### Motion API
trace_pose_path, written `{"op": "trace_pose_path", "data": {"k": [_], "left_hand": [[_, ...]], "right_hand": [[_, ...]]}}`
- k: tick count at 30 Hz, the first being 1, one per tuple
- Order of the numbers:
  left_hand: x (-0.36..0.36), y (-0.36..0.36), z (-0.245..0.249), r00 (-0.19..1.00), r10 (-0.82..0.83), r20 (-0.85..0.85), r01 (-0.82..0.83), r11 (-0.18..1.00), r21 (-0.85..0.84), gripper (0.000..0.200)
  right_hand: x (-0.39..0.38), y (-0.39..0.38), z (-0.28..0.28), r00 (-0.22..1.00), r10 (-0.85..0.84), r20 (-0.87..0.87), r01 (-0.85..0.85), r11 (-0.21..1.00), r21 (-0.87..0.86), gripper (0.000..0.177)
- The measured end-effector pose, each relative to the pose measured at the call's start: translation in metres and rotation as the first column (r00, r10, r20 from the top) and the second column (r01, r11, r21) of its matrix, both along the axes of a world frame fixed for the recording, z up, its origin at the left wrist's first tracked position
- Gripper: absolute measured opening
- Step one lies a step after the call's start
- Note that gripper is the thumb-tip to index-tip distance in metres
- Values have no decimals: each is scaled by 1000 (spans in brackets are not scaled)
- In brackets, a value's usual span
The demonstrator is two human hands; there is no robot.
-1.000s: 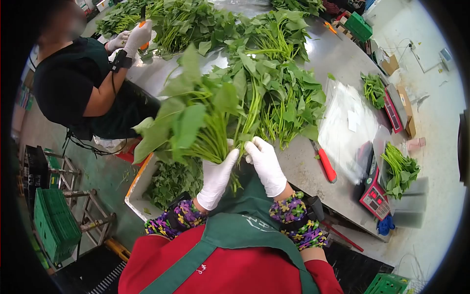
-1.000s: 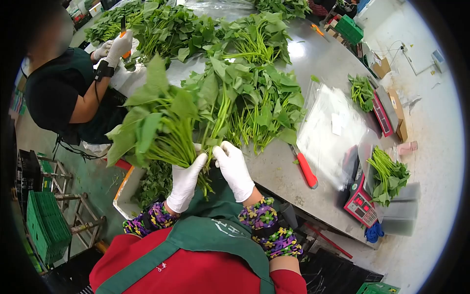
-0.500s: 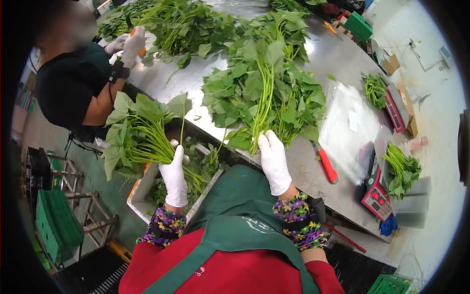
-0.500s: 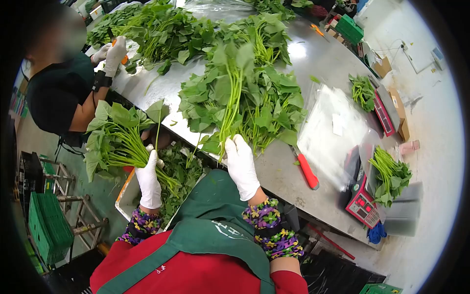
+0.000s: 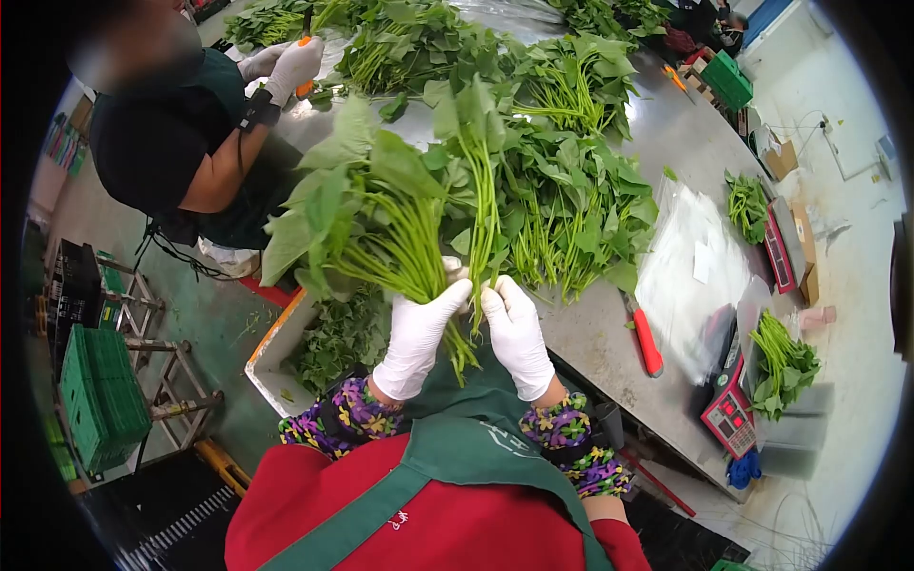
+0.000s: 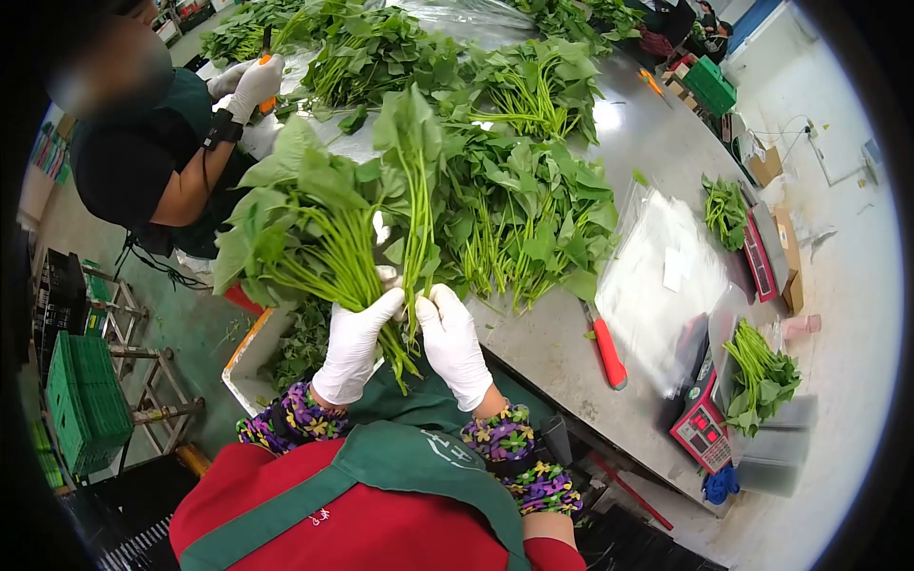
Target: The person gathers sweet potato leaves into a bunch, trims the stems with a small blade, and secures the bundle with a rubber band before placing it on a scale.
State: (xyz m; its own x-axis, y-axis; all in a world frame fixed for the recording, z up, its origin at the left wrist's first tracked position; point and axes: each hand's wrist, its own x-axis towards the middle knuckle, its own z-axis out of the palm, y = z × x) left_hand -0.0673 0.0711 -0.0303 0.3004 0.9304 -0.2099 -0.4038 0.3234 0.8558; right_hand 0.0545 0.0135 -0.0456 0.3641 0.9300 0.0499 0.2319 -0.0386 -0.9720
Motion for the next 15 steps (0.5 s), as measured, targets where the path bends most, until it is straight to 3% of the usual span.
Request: {"op": "trace_pose_path", "data": {"k": [6,8,9,11,12,14,15], "left_hand": [[4,-3,-13,996,4,88,1,998,-61,27],[4,-4,-8,992,36,123,-28,997,-73,27],[3,-4,-5,994,36,105,-27,996,-79,24],[5,-2,-13,997,61,42,-60,997,-40,23],[5,-2,-16,996,84,-23,-84,996,-2,22],[5,-4,-18,996,80,-47,-80,997,9,23],[6,-5,-19,995,74,-70,-73,997,22,23]], "right_hand": [[1,3,-1,978,75,-197,-88,995,-56,21],[-4,6,5,719,-40,-694,-66,990,-126,20],[-2,5,5,719,-39,-694,-67,990,-126,20],[4,4,5,942,-94,-324,37,983,-178,21],[3,6,6,955,-187,-230,177,982,-65,22],[8,3,23,957,-275,-96,278,960,27,23],[10,4,27,968,-250,3,250,966,60,22]]}}
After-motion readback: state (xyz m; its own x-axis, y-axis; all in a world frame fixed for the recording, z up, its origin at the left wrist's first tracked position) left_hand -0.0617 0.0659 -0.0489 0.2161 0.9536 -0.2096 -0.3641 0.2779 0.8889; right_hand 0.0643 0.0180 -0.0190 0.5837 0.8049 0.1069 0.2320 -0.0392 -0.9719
